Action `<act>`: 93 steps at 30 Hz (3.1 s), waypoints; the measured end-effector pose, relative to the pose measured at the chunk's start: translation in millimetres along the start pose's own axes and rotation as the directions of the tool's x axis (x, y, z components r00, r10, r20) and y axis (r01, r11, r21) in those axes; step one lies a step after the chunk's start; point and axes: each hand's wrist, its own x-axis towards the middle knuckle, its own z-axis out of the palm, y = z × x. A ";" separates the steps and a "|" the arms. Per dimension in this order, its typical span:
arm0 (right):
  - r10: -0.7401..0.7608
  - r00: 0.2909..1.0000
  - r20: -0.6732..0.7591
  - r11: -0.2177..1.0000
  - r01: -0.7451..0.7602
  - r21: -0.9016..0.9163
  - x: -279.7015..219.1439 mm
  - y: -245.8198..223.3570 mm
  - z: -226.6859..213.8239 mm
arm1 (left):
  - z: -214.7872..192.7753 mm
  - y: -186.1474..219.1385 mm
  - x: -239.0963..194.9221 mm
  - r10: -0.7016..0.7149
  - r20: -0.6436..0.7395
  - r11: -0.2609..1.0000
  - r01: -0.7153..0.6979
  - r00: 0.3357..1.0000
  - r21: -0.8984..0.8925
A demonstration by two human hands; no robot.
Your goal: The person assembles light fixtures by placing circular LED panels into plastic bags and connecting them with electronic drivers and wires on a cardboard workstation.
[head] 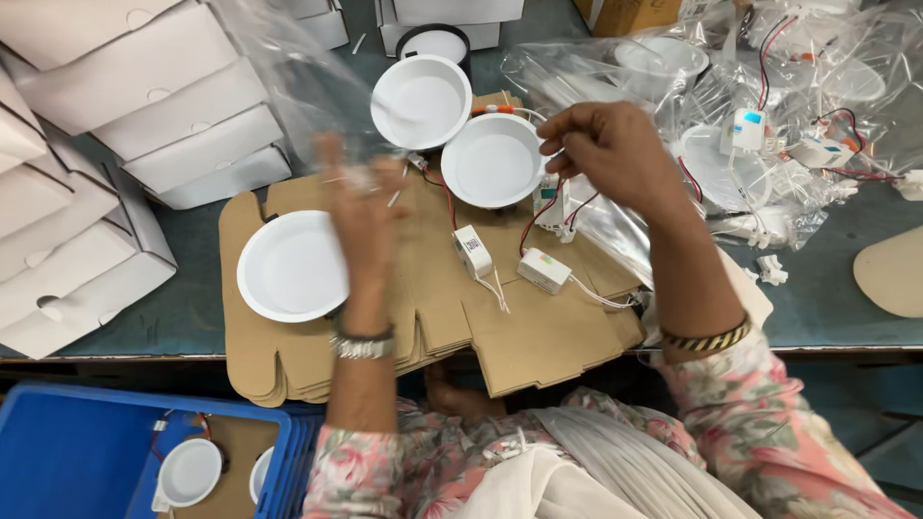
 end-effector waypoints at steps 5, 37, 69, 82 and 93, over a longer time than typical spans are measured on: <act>-0.040 0.997 -0.059 0.986 0.049 0.162 -10.5 23.8 17.0 | 66.0 -15.9 -5.8 -0.004 0.459 0.920 -0.176 0.889 0.349; -0.387 0.817 -0.428 0.916 0.284 -0.285 81.1 79.4 25.4 | -2.0 6.3 12.8 0.036 0.115 0.937 0.006 0.993 -0.348; -0.175 0.916 -0.362 0.953 0.250 0.172 -30.5 1.6 -46.4 | 71.4 27.9 -12.3 0.114 0.687 0.854 -0.425 0.717 0.301; -0.257 0.816 -0.517 0.923 0.365 0.118 -90.2 -8.2 -86.9 | 41.0 21.9 52.3 0.072 0.396 0.565 -0.365 0.915 0.740; -0.238 0.652 -0.719 0.910 0.409 0.070 -13.5 -8.4 -23.3 | 18.7 164.4 -5.4 0.235 0.455 0.935 -0.071 0.859 -0.349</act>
